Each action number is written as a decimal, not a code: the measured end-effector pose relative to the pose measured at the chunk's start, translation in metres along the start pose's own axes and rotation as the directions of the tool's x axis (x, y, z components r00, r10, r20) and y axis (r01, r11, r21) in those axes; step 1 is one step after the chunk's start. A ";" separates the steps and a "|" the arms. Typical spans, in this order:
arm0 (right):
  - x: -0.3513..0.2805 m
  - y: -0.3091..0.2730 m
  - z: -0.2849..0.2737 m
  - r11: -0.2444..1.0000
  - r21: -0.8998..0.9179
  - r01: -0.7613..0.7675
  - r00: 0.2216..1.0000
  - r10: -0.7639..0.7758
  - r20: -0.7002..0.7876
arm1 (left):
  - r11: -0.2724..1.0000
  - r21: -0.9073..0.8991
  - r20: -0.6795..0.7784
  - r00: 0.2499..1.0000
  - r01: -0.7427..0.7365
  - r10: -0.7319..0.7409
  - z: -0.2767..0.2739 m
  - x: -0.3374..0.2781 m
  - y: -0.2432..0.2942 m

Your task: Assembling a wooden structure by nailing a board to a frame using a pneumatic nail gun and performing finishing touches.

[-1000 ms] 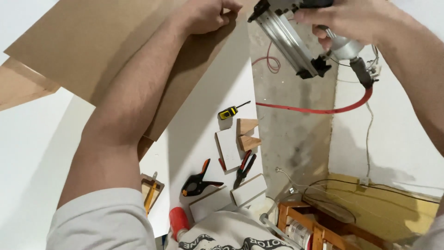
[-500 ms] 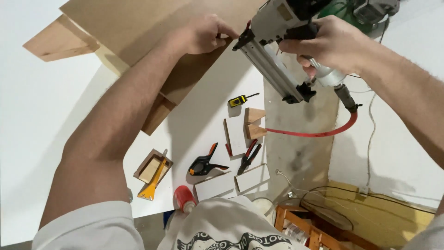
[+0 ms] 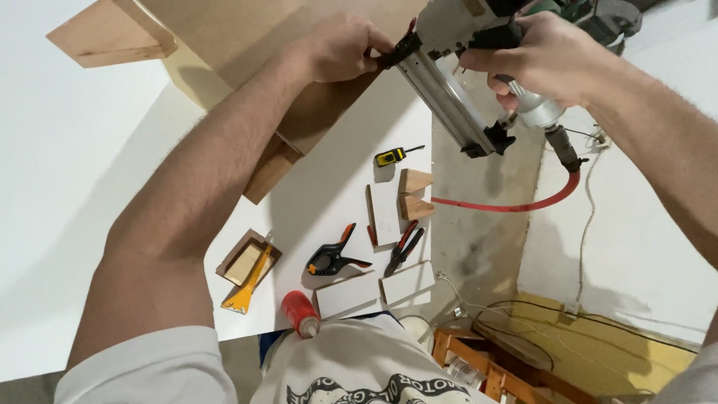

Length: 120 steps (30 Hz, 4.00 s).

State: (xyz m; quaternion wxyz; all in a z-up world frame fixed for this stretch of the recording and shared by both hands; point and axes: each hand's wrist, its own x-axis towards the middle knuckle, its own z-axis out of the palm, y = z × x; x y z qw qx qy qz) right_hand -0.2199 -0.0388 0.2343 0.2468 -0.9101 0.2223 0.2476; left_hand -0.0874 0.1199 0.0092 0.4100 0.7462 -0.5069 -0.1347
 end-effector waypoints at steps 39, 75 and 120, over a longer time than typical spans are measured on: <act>0.008 -0.022 -0.001 0.983 -0.148 -0.105 0.991 0.115 0.063 | 0.992 -0.105 -0.045 0.997 -0.066 0.062 0.000 -0.002 -0.001; -0.149 0.242 0.033 0.991 0.037 0.125 0.991 -0.124 -0.040 | 0.951 0.272 -0.218 0.972 0.147 -0.088 -0.001 -0.122 -0.007; -0.069 -0.060 0.059 0.933 -0.300 -0.198 0.980 0.197 -0.032 | 0.953 0.039 -0.016 0.953 -0.302 0.303 -0.007 -0.090 -0.006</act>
